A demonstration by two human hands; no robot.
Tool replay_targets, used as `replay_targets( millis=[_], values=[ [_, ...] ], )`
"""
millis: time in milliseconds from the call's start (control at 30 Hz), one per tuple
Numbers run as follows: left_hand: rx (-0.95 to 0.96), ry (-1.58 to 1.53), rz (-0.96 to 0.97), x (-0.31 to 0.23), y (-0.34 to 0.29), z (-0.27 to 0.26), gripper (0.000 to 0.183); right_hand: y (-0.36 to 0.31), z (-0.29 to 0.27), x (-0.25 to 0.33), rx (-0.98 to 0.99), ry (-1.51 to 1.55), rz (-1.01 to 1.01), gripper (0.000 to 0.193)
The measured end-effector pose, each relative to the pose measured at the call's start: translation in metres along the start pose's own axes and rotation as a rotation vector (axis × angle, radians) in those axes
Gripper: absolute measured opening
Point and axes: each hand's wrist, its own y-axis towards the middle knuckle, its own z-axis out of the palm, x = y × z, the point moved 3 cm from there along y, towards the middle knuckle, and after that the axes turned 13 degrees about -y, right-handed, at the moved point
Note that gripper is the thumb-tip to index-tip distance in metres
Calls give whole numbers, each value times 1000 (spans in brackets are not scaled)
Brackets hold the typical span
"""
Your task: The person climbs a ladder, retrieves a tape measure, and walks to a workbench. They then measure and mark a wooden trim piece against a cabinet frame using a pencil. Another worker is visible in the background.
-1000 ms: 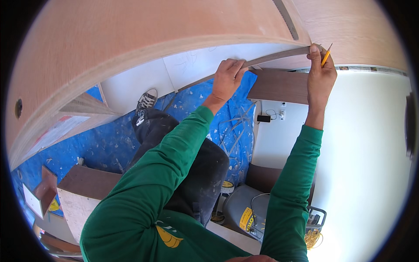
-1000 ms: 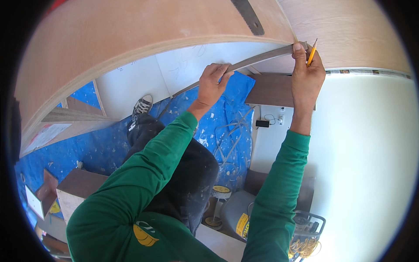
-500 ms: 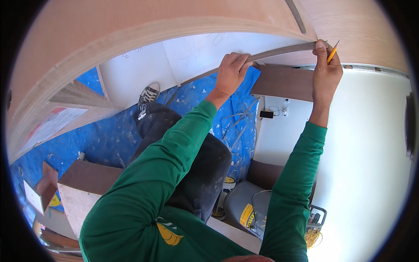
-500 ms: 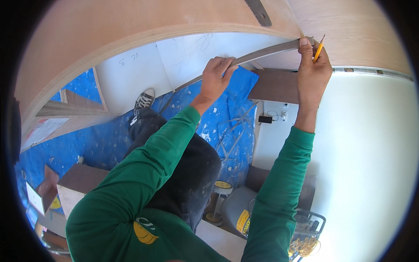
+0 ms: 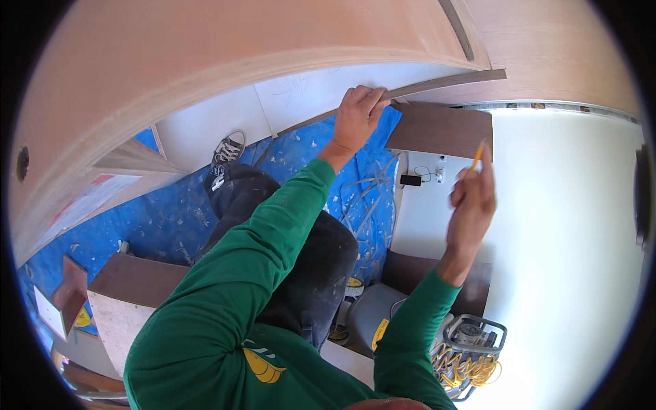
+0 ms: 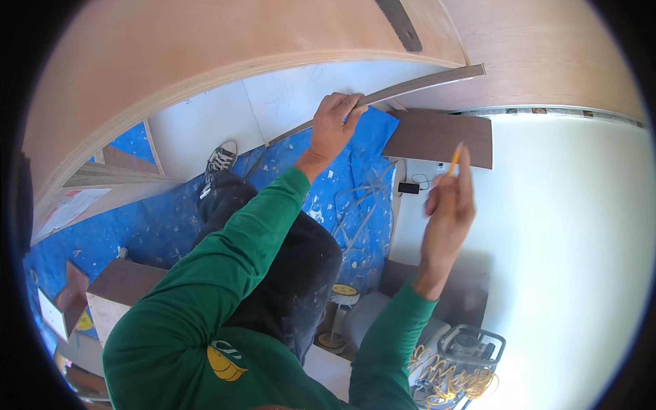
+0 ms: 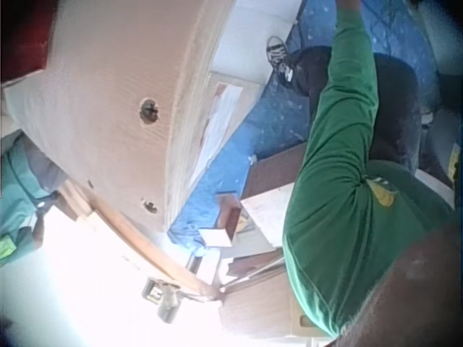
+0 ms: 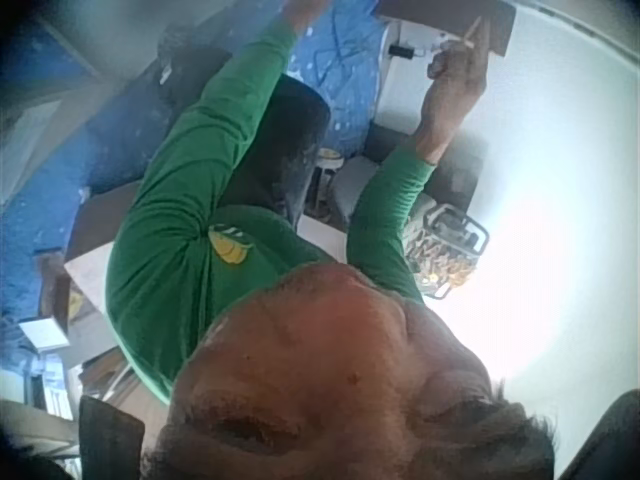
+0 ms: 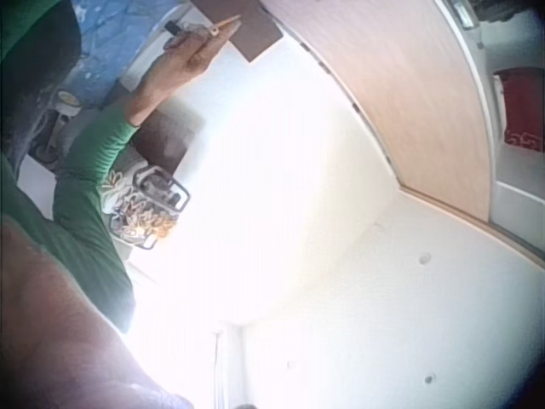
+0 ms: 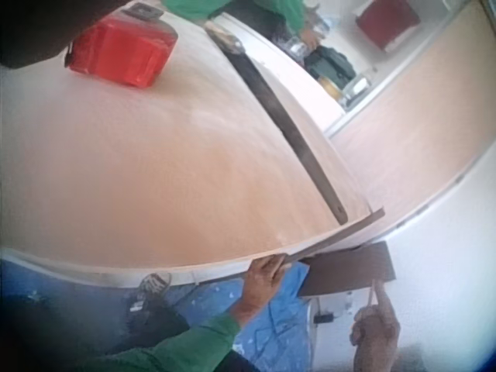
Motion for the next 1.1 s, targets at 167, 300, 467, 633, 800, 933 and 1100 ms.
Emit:
replay_targets(
  millis=[167, 300, 467, 633, 800, 933, 1100],
  values=[
    [-19, 3, 24, 0, -1, 3, 27, -45, 11, -19, 339, 313, 128, 45],
    [-13, 0, 41, 13, 2, 0, 32, -49, 58, 40, 489, 336, -99, 52],
    [77, -157, -82, 16, -8, 5, 28, -10, 116, 66, 373, -340, -688, 55],
    [75, -223, -104, 48, -25, 16, 23, 51, 153, 91, 151, -1218, -1002, 30],
    [89, 10, -29, 18, -10, 8, 20, 84, 146, 72, 75, -1143, -1165, 18],
    [79, -108, -149, 17, -11, 4, 28, 81, 156, 64, 105, -1183, -1119, 19],
    [48, -253, -224, 36, -20, 15, 38, 69, 174, 55, 76, -1182, -1119, 19]
  ],
)
